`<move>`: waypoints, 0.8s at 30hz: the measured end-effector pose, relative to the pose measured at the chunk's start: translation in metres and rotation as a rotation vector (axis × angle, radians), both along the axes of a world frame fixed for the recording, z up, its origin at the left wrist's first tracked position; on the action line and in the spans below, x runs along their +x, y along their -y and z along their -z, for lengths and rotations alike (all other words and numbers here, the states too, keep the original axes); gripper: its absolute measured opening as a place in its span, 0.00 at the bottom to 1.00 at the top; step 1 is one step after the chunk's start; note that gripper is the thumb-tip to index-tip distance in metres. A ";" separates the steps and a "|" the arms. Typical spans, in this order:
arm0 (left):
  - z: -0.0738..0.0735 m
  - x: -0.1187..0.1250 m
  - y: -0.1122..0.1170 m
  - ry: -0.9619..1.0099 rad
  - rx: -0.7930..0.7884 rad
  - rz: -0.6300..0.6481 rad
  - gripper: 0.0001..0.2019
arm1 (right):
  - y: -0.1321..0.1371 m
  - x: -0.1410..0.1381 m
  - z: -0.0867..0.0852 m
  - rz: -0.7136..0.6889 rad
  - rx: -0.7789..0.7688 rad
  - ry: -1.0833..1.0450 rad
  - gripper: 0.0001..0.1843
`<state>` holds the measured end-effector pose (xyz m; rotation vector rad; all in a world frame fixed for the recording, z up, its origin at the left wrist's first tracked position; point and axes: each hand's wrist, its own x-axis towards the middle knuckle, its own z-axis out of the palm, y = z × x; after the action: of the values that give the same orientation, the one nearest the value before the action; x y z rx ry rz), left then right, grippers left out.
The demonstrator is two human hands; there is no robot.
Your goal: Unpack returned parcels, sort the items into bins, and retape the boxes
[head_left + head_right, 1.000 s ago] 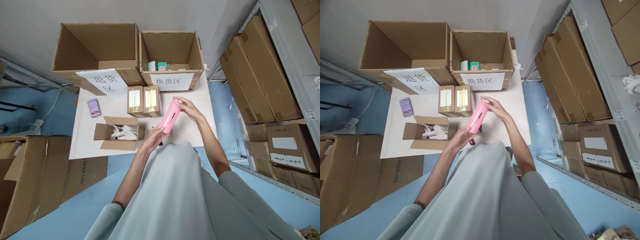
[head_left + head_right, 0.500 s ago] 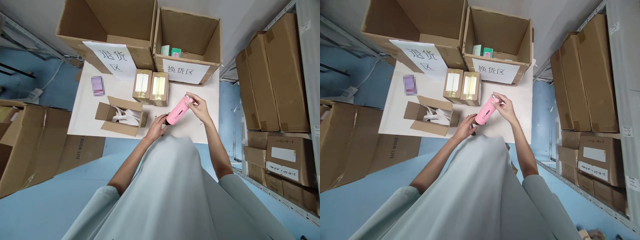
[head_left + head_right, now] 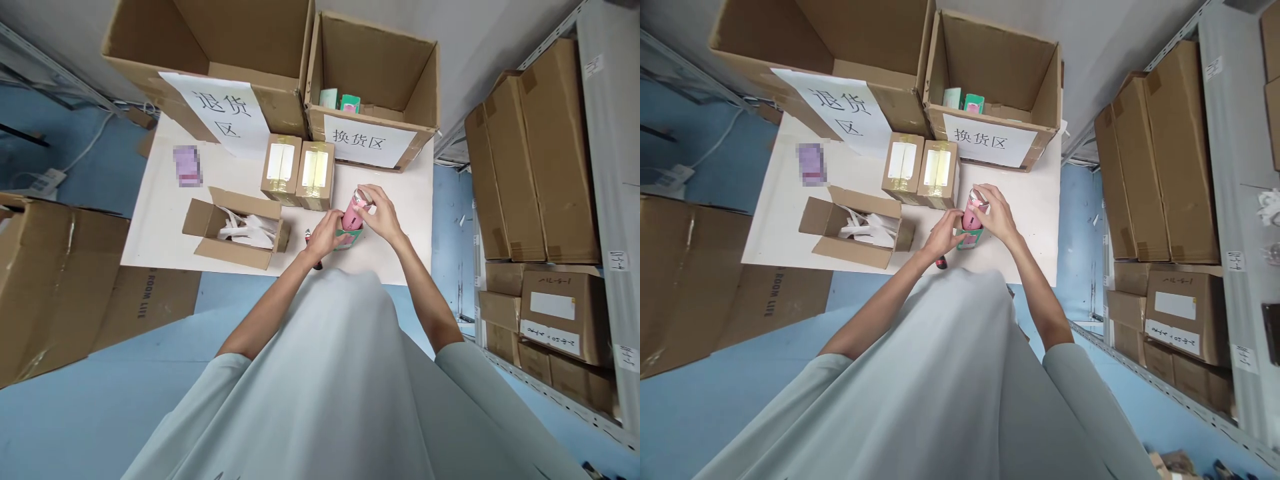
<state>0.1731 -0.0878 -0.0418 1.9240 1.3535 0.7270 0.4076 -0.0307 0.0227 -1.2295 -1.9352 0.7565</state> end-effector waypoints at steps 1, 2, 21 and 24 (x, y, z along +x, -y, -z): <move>0.000 0.000 -0.003 -0.007 -0.009 -0.002 0.29 | 0.001 0.000 0.002 -0.003 -0.006 0.011 0.35; 0.000 0.001 -0.007 -0.011 -0.021 -0.004 0.29 | 0.003 -0.001 0.003 -0.004 -0.016 0.015 0.35; 0.002 0.032 -0.044 -0.052 -0.112 -0.059 0.27 | 0.020 -0.008 0.047 0.036 -0.225 0.283 0.14; 0.002 0.036 -0.047 -0.058 -0.116 -0.060 0.27 | 0.013 -0.007 0.047 0.080 -0.271 0.259 0.12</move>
<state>0.2090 -0.0409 -0.0442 1.8325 1.4620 0.6119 0.4001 -0.0434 -0.0246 -1.6285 -2.0197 0.8748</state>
